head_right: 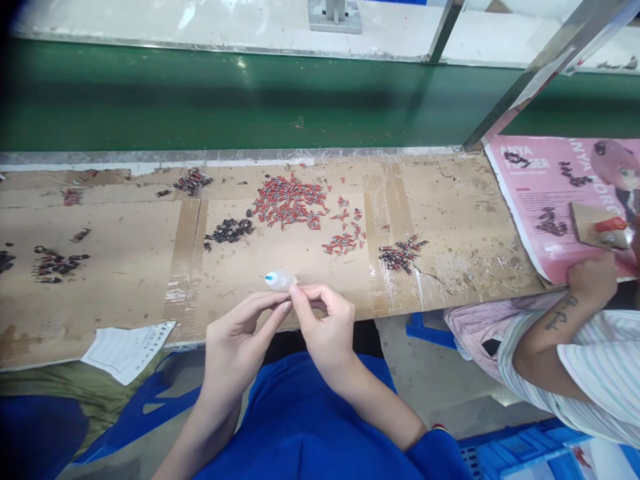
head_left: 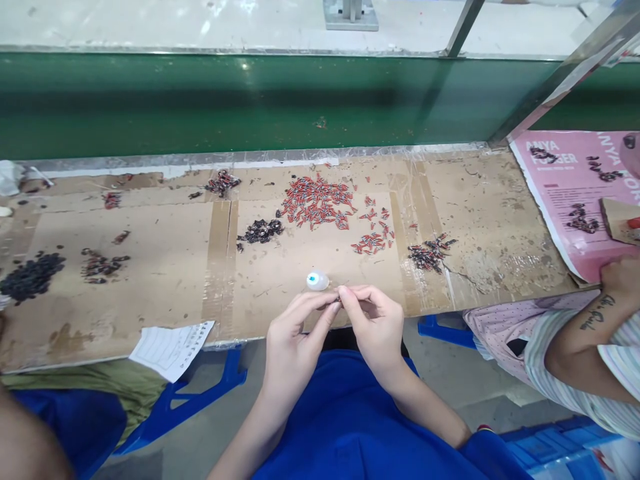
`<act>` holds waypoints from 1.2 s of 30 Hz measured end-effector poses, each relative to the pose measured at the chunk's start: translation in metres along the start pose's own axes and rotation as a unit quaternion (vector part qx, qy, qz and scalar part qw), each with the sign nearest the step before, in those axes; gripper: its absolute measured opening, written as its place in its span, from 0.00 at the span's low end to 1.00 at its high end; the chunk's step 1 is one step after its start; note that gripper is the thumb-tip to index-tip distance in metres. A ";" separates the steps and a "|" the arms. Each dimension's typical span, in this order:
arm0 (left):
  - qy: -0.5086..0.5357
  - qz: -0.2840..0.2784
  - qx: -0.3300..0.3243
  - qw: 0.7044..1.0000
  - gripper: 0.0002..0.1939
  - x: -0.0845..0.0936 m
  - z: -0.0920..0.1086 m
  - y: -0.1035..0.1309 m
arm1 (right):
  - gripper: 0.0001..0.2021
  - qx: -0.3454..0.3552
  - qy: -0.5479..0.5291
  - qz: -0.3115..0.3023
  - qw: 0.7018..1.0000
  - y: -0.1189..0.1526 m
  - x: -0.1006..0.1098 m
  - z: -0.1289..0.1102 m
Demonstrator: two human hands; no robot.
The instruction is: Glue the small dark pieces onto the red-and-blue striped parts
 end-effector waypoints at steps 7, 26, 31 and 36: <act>0.001 -0.004 0.007 1.000 0.06 -0.004 -0.002 -0.001 | 0.08 0.012 -0.020 0.000 1.000 -0.004 0.007 -0.005; 0.021 -0.035 0.028 0.999 0.06 -0.008 -0.004 -0.007 | 0.10 -0.035 -0.025 -0.044 0.998 -0.008 0.002 0.007; 0.053 -0.038 0.082 0.994 0.06 -0.013 -0.014 -0.009 | 0.14 -0.102 -0.077 -0.074 0.989 -0.012 0.000 0.016; 0.073 -0.032 0.111 0.991 0.07 -0.016 -0.019 -0.011 | 0.11 -0.068 -0.043 -0.129 0.988 -0.013 0.000 0.002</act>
Point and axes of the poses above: each hand's wrist, its own y-axis away from the middle knuckle, its own x-axis out of the back of the hand, z = x × y, the point moved 10 cm from there along -y, towards the middle knuckle, and after that the axes turned 11 degrees about -y, right-handed, at the moved point
